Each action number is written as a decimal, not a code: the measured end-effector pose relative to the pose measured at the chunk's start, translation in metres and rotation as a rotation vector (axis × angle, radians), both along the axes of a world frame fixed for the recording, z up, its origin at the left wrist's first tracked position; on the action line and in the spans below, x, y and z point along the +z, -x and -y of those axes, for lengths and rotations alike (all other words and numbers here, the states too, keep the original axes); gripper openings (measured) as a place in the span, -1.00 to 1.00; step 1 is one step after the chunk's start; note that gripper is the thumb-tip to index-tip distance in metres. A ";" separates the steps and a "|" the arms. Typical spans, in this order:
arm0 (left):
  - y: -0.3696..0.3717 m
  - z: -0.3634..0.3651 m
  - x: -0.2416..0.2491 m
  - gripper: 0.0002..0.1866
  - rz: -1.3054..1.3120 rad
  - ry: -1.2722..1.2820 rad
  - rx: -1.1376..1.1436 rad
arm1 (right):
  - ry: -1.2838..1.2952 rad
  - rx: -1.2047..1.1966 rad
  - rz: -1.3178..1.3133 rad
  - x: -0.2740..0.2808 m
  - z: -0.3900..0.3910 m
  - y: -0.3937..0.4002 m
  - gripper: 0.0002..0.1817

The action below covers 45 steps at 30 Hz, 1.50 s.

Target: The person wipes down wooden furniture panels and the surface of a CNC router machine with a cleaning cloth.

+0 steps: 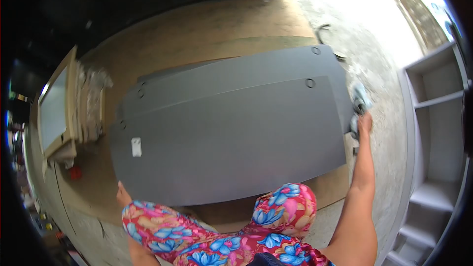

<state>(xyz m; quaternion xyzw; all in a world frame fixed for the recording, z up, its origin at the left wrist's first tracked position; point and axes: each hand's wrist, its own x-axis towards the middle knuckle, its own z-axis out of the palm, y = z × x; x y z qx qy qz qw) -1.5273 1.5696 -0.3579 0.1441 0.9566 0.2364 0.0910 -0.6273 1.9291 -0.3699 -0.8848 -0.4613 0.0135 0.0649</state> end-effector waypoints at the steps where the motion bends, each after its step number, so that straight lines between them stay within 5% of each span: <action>1: -0.007 -0.005 0.007 -0.33 -0.028 0.052 0.019 | 0.048 0.012 0.065 -0.002 0.018 -0.011 -0.72; 5: -0.003 -0.005 -0.003 -0.33 -0.120 0.080 -0.036 | -0.199 -0.155 -0.021 0.028 0.032 0.002 -0.67; 9: -0.018 -0.012 0.011 -0.34 -0.129 0.068 -0.031 | -0.528 0.238 0.075 0.018 -0.040 0.021 -0.67; 12: -0.025 -0.013 0.009 -0.33 -0.159 0.050 -0.012 | -0.467 0.616 0.022 0.009 -0.112 0.091 -0.70; 14: -0.026 -0.013 0.006 -0.33 -0.159 0.047 -0.001 | -0.147 0.757 -0.228 0.036 -0.128 0.196 -0.50; 17: -0.032 -0.018 0.013 -0.34 -0.130 0.034 0.012 | 0.079 0.757 0.036 0.024 -0.139 0.346 -0.46; 19: -0.035 -0.019 0.010 -0.35 -0.121 0.016 0.024 | -0.048 0.777 0.039 0.026 -0.126 0.444 -0.53; 25: -0.049 -0.023 0.009 -0.37 -0.146 -0.010 0.015 | -0.391 1.408 0.010 0.016 -0.063 0.684 -0.79; 29: -0.057 -0.025 0.010 -0.37 -0.124 -0.010 0.018 | -0.311 1.532 -0.329 0.039 0.004 0.773 -0.76; 33: -0.056 -0.025 0.005 -0.32 -0.120 0.012 0.033 | -0.292 1.563 -0.496 0.053 0.006 0.766 -0.70; 39: -0.048 -0.022 -0.003 -0.29 -0.094 0.033 -0.005 | -0.220 1.644 -0.250 0.065 -0.022 0.634 -0.62; 45: -0.050 -0.027 0.014 -0.30 -0.033 -0.020 -0.043 | -0.094 1.160 -0.114 0.070 -0.033 0.410 -0.55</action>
